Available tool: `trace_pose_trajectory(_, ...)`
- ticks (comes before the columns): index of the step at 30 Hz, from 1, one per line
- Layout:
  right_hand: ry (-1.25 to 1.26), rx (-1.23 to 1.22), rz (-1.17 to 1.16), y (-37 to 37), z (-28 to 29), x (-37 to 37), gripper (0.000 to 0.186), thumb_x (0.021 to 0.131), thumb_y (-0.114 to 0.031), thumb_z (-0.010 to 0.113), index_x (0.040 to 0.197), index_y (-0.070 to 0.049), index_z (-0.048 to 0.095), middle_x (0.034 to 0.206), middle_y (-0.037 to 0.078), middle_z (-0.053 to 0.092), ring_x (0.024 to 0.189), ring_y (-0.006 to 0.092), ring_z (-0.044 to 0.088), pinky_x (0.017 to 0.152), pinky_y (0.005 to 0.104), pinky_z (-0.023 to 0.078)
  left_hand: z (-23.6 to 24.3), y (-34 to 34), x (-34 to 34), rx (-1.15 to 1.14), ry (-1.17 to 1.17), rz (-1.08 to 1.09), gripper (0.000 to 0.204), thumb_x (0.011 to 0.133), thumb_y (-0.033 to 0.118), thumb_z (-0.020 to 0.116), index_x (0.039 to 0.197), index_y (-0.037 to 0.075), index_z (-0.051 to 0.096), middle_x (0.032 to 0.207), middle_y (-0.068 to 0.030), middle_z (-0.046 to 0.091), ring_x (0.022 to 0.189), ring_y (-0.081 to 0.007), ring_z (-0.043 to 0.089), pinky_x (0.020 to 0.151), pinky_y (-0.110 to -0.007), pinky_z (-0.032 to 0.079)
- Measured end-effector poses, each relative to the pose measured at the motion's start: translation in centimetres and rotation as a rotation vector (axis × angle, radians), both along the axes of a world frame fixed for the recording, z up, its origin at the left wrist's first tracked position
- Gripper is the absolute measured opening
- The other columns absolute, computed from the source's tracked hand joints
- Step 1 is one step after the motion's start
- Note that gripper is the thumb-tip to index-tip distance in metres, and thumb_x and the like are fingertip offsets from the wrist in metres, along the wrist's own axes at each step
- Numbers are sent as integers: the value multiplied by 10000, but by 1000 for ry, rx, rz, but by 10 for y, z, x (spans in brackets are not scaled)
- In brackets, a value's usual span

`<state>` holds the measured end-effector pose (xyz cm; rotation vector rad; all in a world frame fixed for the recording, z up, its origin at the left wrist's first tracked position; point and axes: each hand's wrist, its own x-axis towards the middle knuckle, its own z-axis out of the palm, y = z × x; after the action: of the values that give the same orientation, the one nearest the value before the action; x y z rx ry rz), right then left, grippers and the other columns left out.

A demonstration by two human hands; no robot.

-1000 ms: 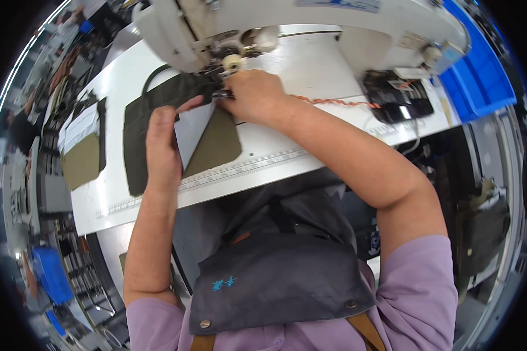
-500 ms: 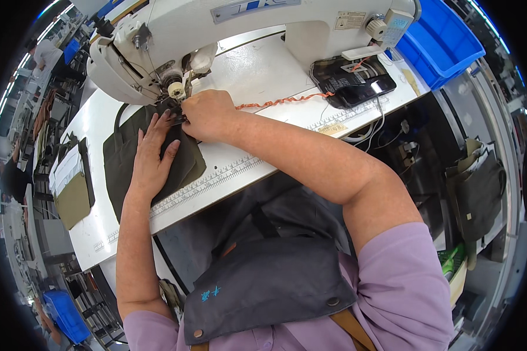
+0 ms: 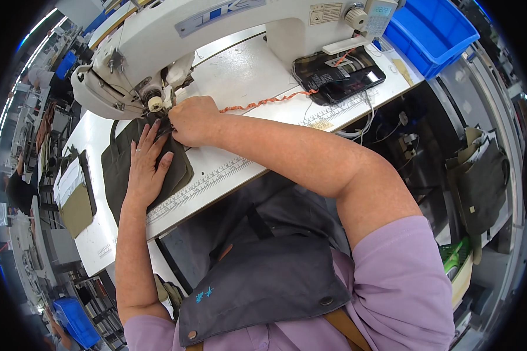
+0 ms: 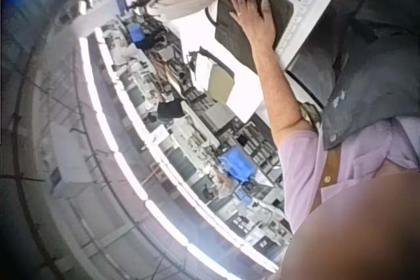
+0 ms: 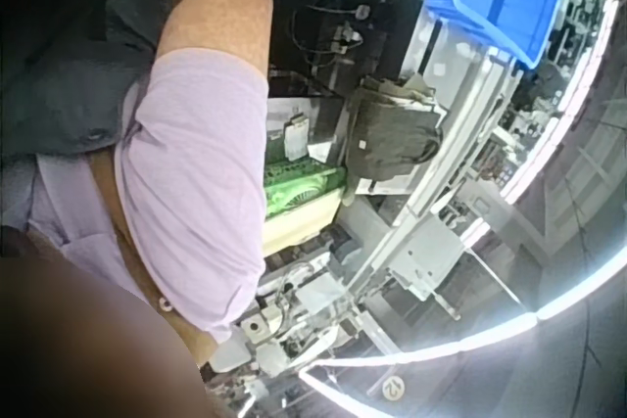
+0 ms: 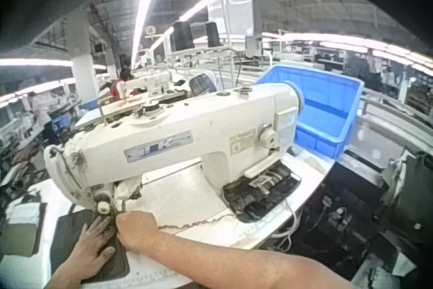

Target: Sew and align components of canvas bags using an industrial sewing machine.

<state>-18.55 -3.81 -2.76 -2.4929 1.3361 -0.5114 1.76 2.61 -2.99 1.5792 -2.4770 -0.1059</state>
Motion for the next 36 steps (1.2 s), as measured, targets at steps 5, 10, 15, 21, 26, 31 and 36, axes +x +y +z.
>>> trace_pose_trajectory(5,-27,-14,-11,-3,-8,2,258,839,-255,668,993,-71,760,999,107,759,992,293,727,816,434,575,2,1,-4,7,-4,3,603,1040,540,451,1458,115,540,1648,-71,342,1552,-308,234,1248,-587,116)
trace_pose_trajectory(10,-114,-41,-82,-4,-20,3,197,854,-252,670,981,-123,747,987,94,756,973,293,728,808,440,574,2,2,-4,-2,-7,-7,626,1025,564,462,1462,122,534,1646,-79,345,1551,-321,233,1241,-607,113)
trace_pose_trajectory(15,-192,-133,8,4,-18,-5,119,831,-188,681,908,-122,745,931,84,730,906,293,727,755,434,568,4,2,-4,18,1,-3,631,1014,576,478,1453,127,543,1643,-84,352,1549,-338,234,1238,-614,107)
trace_pose_trajectory(21,9,-472,245,5,-22,-16,115,783,-169,688,871,-114,739,884,64,668,787,268,718,637,423,547,4,1,-6,23,27,-12,623,1003,575,508,1452,145,549,1638,-83,363,1550,-340,234,1232,-631,105)
trace_pose_trajectory(26,-22,-583,418,0,-25,-32,141,767,-208,712,876,-122,738,878,36,618,714,251,690,595,414,525,6,4,-7,20,11,0,627,995,576,515,1461,157,544,1632,-83,375,1550,-342,235,1231,-637,104)
trace_pose_trajectory(31,-79,-562,476,0,-24,-33,198,748,-262,753,893,-128,738,925,29,614,724,244,684,590,406,518,8,5,-7,4,31,-42,727,959,644,517,1470,127,528,1617,-96,397,1538,-345,269,1231,-637,109)
trace_pose_trajectory(36,-79,-462,445,3,-21,-34,252,760,-315,781,914,-120,736,1007,43,624,763,256,685,617,422,524,11,10,-4,-5,133,-208,992,875,716,562,1540,8,364,1589,-170,415,1507,-354,335,1239,-611,116)
